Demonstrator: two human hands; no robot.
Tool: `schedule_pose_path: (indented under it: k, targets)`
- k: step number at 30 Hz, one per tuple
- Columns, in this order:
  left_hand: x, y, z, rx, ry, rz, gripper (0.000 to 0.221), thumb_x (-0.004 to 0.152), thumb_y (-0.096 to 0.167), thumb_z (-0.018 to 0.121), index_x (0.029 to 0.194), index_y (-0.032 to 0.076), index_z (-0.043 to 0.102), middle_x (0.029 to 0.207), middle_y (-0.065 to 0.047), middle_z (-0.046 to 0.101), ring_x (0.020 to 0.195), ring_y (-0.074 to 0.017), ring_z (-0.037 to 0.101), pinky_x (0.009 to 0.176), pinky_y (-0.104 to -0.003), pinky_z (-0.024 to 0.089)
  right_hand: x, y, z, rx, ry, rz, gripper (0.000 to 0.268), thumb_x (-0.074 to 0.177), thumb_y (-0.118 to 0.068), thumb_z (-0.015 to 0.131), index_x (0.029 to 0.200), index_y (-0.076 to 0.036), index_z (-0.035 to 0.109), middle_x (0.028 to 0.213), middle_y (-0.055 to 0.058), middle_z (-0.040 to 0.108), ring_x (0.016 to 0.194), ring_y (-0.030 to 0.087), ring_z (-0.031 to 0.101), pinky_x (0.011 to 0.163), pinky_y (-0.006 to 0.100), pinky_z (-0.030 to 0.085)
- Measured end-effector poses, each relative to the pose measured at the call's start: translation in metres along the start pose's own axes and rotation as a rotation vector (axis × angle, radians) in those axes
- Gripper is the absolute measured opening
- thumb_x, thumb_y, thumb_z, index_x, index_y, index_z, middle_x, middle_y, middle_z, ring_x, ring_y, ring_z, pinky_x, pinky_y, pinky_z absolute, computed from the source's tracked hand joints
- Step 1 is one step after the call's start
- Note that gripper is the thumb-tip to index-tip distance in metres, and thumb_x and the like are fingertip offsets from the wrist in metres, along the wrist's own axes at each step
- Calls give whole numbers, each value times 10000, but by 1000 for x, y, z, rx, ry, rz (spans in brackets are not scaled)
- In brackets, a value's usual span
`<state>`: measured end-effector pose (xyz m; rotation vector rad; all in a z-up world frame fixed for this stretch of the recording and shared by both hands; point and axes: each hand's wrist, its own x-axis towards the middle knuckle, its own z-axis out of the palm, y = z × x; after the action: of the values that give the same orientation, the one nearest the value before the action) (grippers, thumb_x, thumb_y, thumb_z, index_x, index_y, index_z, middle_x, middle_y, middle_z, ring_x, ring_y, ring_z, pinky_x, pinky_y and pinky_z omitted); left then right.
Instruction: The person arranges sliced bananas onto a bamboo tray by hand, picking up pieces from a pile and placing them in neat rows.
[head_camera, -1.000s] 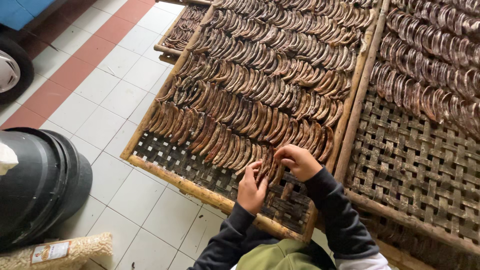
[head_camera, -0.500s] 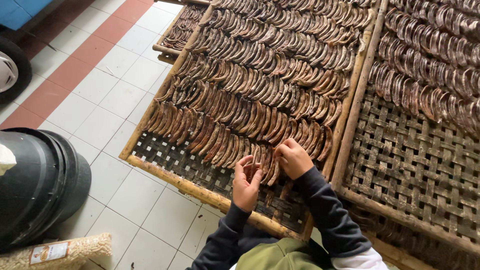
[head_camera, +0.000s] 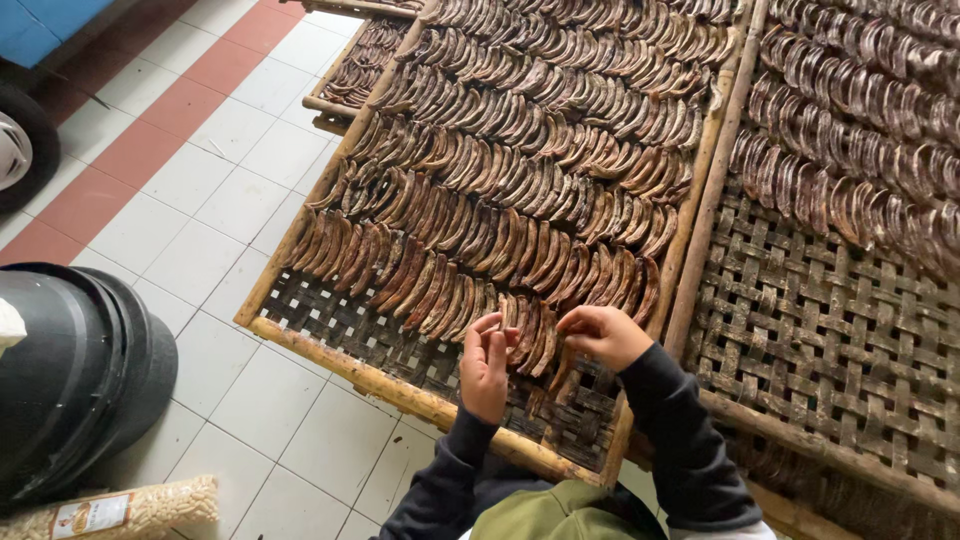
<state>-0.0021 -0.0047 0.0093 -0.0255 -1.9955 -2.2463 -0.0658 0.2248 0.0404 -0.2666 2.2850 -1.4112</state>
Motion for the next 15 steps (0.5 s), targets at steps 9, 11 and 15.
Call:
schedule_pose_path:
  k: [9,11,15]
  targets:
    - [-6,12,11,-20,-33,-33,305,992,67,629,1284,24,550,1111,-111,752,988,-148,727,871,-274,577,6,-4,28,-415,415,-250,175,855,-54,771,1014,-31,702,967,123,695,853,213,683,757,337,572]
    - [-8,21,13,16,-101,-71,347,955,34,669,1284,21,559,1079,-111,770,970,-151,749,837,-280,594,6,-5,27,-409,435,-257,170,891,-82,774,1034,-32,697,970,113,690,850,190,672,753,329,568]
    - [-15,38,25,89,-219,-43,351,955,75,694,1280,6,583,1088,-125,782,953,-181,764,813,-283,609,-1,0,17,374,175,-120,256,923,-91,718,1170,-66,659,968,51,709,837,102,652,729,270,545]
